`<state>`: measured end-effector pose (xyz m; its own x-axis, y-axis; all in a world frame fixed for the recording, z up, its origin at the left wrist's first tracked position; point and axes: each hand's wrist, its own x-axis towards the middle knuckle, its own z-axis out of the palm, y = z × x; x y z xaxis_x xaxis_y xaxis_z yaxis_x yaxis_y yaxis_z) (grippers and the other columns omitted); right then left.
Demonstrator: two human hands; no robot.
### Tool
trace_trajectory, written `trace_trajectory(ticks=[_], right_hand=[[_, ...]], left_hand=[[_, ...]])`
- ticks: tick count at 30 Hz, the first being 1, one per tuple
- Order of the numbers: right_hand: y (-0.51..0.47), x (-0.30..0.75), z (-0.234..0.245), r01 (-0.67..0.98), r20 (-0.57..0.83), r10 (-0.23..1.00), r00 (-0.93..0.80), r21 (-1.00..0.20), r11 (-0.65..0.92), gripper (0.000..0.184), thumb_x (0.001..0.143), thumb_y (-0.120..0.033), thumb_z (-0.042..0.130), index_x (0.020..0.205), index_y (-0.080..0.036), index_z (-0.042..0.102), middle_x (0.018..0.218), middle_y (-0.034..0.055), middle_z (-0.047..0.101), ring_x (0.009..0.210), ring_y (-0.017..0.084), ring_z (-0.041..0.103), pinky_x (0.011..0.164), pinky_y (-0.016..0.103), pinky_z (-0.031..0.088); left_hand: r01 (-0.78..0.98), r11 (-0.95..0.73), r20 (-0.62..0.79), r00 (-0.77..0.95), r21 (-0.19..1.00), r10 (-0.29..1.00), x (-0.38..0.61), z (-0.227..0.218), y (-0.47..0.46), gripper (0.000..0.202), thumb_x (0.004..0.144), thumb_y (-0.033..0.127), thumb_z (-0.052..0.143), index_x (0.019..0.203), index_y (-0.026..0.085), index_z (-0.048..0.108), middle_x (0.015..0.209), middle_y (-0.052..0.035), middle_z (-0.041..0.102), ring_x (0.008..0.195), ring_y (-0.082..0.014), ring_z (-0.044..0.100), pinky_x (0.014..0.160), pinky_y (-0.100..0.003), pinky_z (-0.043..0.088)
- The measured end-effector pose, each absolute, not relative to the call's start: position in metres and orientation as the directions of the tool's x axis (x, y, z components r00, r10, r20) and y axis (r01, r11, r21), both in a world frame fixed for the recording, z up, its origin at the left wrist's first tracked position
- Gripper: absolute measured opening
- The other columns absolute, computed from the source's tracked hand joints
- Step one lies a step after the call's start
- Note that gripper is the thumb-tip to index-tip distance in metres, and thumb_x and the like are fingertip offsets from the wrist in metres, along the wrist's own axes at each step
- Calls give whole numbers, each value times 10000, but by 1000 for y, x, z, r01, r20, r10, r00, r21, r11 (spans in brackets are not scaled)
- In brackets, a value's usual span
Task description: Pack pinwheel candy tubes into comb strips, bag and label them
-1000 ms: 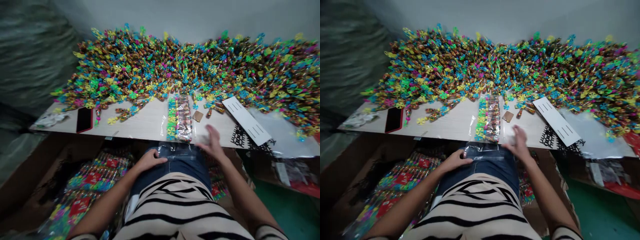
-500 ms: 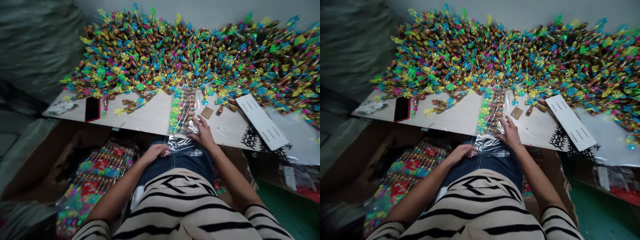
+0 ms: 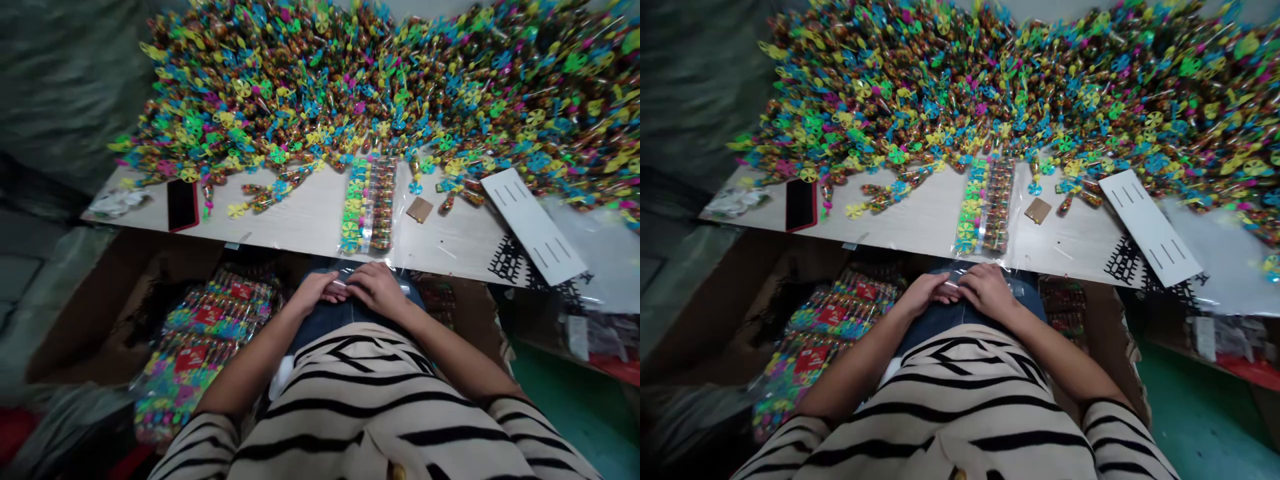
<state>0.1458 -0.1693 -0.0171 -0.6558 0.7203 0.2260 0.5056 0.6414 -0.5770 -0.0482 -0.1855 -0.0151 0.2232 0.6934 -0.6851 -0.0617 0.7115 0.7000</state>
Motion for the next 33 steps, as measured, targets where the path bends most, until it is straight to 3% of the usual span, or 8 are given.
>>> trace_trajectory(ticks=[5,14,19,23,26,28,30,33], right_hand=[[-169,142,-14,468,241,715,-656,-614,636,140,941,-286,588,974,-193,686,941,68,639,888,206,527,801,350,346],[-175,113,2,572,219,664,-715,-362,736,142,934,-245,592,856,-186,695,847,71,614,875,234,476,759,375,311],[-178,111,4,608,141,667,-731,-308,732,150,928,-167,558,820,-166,662,795,85,576,846,236,454,722,363,310],[-174,114,4,561,127,623,-772,-326,761,151,906,-125,540,793,-159,633,790,86,577,819,226,453,728,366,305],[-174,142,8,454,181,588,-789,-474,755,202,952,-180,466,810,-172,608,799,75,588,812,213,475,772,377,322],[-184,185,6,403,160,631,-759,-646,648,266,985,-294,420,809,-188,589,819,68,596,815,209,505,794,382,356],[-208,243,-3,460,10,767,-642,-795,396,344,975,-442,419,775,-206,569,802,61,594,789,211,541,772,372,415],[-274,326,-25,602,-291,936,-196,-789,-119,473,855,-671,467,658,-247,537,661,54,569,629,229,562,565,346,464]], left_hand=[[-85,709,-690,178,700,702,-49,-13,-189,445,621,530,722,659,88,688,615,-91,691,551,-149,637,531,-223,475],[-159,720,-713,109,675,693,-43,-11,-192,369,633,475,705,665,112,644,556,-48,653,511,-141,615,551,-249,506],[-161,728,-720,114,666,685,-41,-6,-192,323,637,435,690,640,117,630,572,-50,654,548,-140,620,577,-252,505],[-139,729,-719,122,670,684,-35,-5,-192,264,632,370,690,588,119,623,564,-42,655,551,-134,614,592,-253,509],[-138,703,-698,94,697,710,-35,-6,-189,255,667,357,648,606,110,662,625,-67,696,602,-147,640,611,-249,511],[-121,688,-681,102,715,725,-41,-5,-184,294,700,374,613,662,98,704,722,-102,733,683,-167,671,635,-246,511],[-56,703,-687,172,709,706,-50,-4,-179,331,708,394,604,683,86,721,771,-131,743,725,-188,686,640,-250,509],[92,701,-695,269,707,666,-65,-4,-172,354,697,424,625,671,86,726,763,-134,742,722,-203,685,616,-253,499]])
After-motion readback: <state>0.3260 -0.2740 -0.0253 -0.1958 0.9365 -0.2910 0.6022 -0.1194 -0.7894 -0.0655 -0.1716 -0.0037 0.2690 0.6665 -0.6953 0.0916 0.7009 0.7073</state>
